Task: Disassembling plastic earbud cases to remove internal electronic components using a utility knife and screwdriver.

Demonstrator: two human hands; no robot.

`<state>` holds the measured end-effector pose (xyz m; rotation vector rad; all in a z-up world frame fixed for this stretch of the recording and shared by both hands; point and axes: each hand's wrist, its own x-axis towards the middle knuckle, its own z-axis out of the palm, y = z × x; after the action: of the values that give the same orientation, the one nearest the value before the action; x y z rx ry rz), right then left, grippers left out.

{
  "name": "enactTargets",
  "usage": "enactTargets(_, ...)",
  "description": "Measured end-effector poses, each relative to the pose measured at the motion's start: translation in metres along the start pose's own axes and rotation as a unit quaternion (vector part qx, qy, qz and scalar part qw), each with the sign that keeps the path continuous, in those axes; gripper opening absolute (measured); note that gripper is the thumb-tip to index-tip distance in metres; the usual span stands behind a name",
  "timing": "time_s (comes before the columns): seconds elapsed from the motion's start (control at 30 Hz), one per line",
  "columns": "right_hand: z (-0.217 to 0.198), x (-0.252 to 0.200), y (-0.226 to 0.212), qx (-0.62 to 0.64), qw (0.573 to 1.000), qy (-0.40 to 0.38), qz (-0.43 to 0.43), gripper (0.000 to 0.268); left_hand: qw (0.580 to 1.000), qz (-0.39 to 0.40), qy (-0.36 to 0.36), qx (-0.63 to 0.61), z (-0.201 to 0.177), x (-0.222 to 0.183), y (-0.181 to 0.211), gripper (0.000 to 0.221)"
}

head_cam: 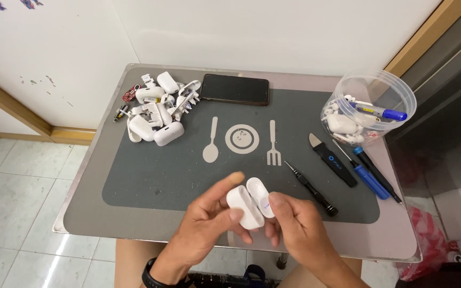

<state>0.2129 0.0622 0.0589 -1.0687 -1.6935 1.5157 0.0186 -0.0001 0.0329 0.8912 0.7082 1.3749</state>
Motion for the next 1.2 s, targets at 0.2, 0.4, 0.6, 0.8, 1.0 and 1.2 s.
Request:
enactTargets(0.2,0.004,-0.002,-0.004,-0.094,0.989,0.061,-0.094,0.049,0.998,-0.050,-0.035,-0.025,0.007,0.000,0.018,0.059)
enactTargets(0.4,0.024,-0.003,0.009,-0.204,0.956,0.131,-0.163,0.043,0.993,-0.021,0.085,-0.078,0.000,0.006,-0.009,0.061)
enactTargets(0.6,0.003,-0.014,0.025,-0.292,0.878,0.312,-0.215,0.016,0.961,-0.081,0.235,-0.119,0.010,0.009,0.010,0.039)
enactTargets(0.8,-0.046,-0.011,0.038,-0.536,0.788,0.292,-0.082,0.044,0.939,-0.102,0.327,-0.003,0.030,0.015,0.012,0.035)
enactTargets(1.0,-0.086,0.001,0.027,-0.537,0.775,0.291,-0.161,0.039,0.935,-0.058,0.351,0.019,0.028,0.023,-0.001,0.030)
enactTargets(1.2,-0.119,0.051,0.029,-0.669,0.723,0.173,-0.009,0.044,0.947,0.024,0.317,-0.040,0.019,0.025,-0.009,0.030)
